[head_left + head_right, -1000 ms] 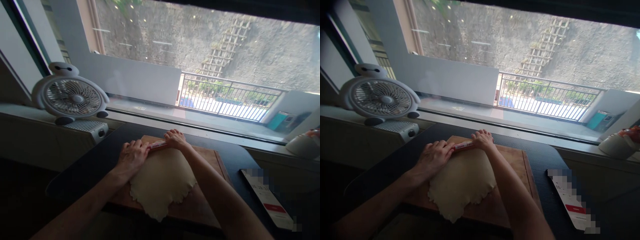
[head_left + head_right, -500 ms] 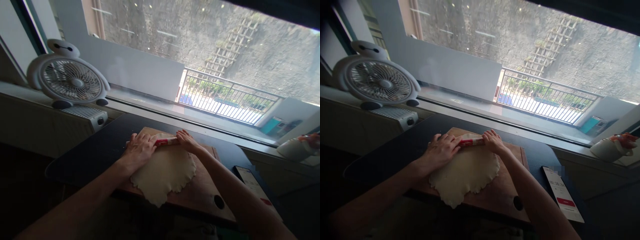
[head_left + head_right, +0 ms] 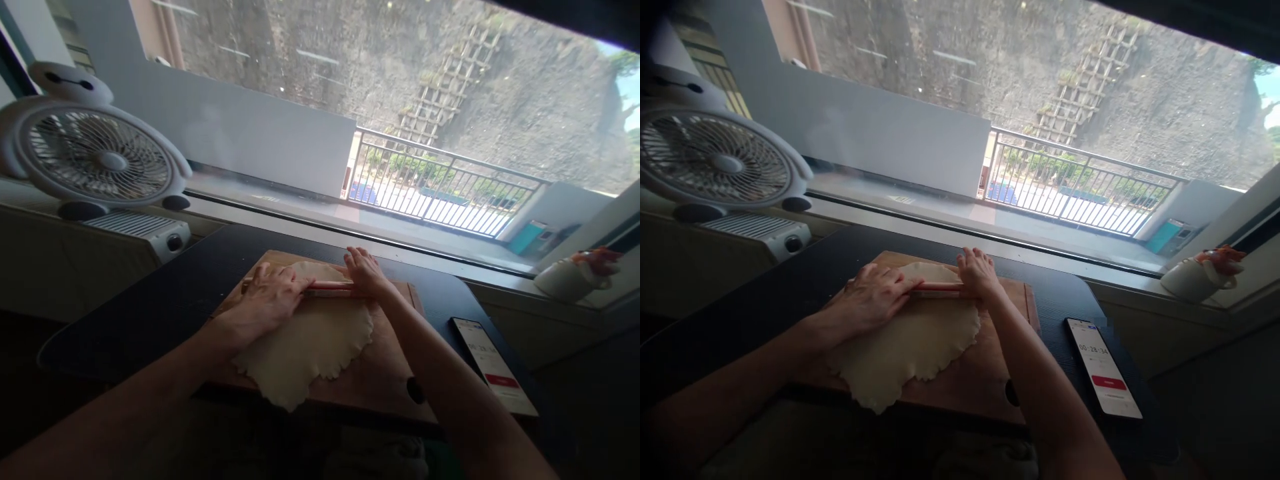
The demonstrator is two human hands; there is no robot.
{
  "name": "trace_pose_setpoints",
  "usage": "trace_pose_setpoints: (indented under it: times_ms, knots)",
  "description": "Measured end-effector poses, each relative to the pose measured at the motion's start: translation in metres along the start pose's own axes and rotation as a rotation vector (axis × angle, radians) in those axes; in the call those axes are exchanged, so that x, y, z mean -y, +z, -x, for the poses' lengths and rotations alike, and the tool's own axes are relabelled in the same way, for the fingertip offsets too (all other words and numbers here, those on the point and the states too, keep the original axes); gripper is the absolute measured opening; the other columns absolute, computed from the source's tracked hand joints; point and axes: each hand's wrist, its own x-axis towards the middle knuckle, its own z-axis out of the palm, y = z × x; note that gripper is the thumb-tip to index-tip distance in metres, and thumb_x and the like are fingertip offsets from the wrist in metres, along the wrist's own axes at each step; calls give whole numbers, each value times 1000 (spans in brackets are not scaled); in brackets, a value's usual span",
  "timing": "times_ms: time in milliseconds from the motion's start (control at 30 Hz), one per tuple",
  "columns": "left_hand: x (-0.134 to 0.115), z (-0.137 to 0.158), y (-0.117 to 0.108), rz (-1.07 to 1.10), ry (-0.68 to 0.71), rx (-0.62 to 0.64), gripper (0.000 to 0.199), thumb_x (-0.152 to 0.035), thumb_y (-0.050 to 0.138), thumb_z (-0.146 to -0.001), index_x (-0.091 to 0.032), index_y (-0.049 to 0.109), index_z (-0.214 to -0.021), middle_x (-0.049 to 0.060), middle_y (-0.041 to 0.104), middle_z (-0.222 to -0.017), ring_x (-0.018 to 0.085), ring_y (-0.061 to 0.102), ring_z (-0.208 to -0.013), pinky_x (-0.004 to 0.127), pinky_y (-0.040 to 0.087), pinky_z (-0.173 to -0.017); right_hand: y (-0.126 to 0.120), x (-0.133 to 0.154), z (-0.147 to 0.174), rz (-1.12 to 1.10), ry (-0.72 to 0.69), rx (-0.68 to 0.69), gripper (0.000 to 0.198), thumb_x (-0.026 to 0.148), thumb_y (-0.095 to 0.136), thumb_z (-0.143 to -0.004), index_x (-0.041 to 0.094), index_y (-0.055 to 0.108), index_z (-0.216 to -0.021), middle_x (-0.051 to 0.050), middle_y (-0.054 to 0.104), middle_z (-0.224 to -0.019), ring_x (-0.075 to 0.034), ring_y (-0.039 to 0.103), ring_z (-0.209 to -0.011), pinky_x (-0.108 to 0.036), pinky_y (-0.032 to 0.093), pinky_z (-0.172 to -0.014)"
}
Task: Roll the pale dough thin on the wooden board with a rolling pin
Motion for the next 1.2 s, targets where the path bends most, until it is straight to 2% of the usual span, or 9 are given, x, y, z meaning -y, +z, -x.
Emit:
trace_pose_setpoints:
  times_ms: [233, 433, 500, 667, 733, 867, 967, 1100, 1200]
  knots:
    - [-2, 27, 14, 15, 73, -83, 39, -25, 44, -88, -34, 54, -125, 7, 61, -99, 28, 54, -99, 55, 25, -102, 6, -4, 68, -31, -41, 150, 54, 50, 16, -96, 28, 36, -140, -2, 38, -145, -23, 23, -136, -44, 19, -108]
    - [5, 8, 21, -6, -28, -93, 38, -34, 35, -93, -26, 55, -125, 10, 61, -106, 28, 55, -99, 53, 31, -97, -1, 2, 9, -29, 138, 160, 60, 51, 12, -94, 20, 33, -142, -10, 34, -147, -28, 27, -134, -49, 23, -105]
    - [5, 9, 15, -23, -28, -88, 37, -33, 35, -93, -24, 57, -122, 10, 61, -103, 27, 55, -98, 51, 32, -96, -2, 5, 9, -23, 141, 144, 60, 50, 11, -95, 19, 32, -142, -10, 34, -146, -27, 27, -134, -49, 23, -105]
    - [-7, 36, 9, -23, 43, -111, 33, -25, 41, -90, -26, 58, -118, 7, 61, -99, 25, 55, -98, 52, 27, -100, -1, 5, 74, 12, -26, 131, 55, 52, 15, -95, 29, 41, -137, 0, 39, -144, -23, 19, -138, -46, 17, -109]
    - [-11, 39, 11, -8, 47, -125, 33, -25, 42, -90, -26, 57, -119, 7, 61, -98, 26, 55, -97, 52, 26, -100, 0, 4, 82, 8, -58, 106, 53, 52, 15, -95, 30, 42, -136, 1, 40, -144, -23, 18, -138, -46, 16, -109]
    - [-9, 28, 13, -6, 20, -123, 33, -30, 42, -91, -22, 58, -118, 9, 63, -97, 27, 55, -96, 49, 30, -96, 2, 2, 38, -49, 65, 64, 54, 47, 16, -95, 22, 45, -134, -7, 42, -141, -27, 27, -134, -48, 22, -107]
    - [5, 33, 6, -19, 26, -51, 32, -34, 44, -89, -25, 59, -117, 7, 64, -97, 27, 56, -94, 46, 34, -90, 2, 3, 8, -86, 32, 104, 51, 40, 16, -96, 21, 51, -128, -8, 52, -133, -24, 41, -125, -42, 32, -101]
    - [20, 59, -1, -6, -28, 30, 34, -38, 43, -90, -29, 57, -120, 5, 62, -99, 23, 57, -87, 37, 39, -78, 10, 6, 7, -94, -75, 100, 41, 41, 31, -94, 27, 54, -125, -2, 50, -135, -21, 31, -133, -39, 24, -107]
    - [16, 63, -5, -11, -91, 38, 38, -40, 40, -91, -29, 56, -123, 6, 60, -98, 21, 57, -80, 33, 39, -70, 17, 12, 0, -88, -57, 63, 42, 39, 31, -94, 24, 54, -125, -5, 50, -134, -23, 32, -132, -42, 24, -107]
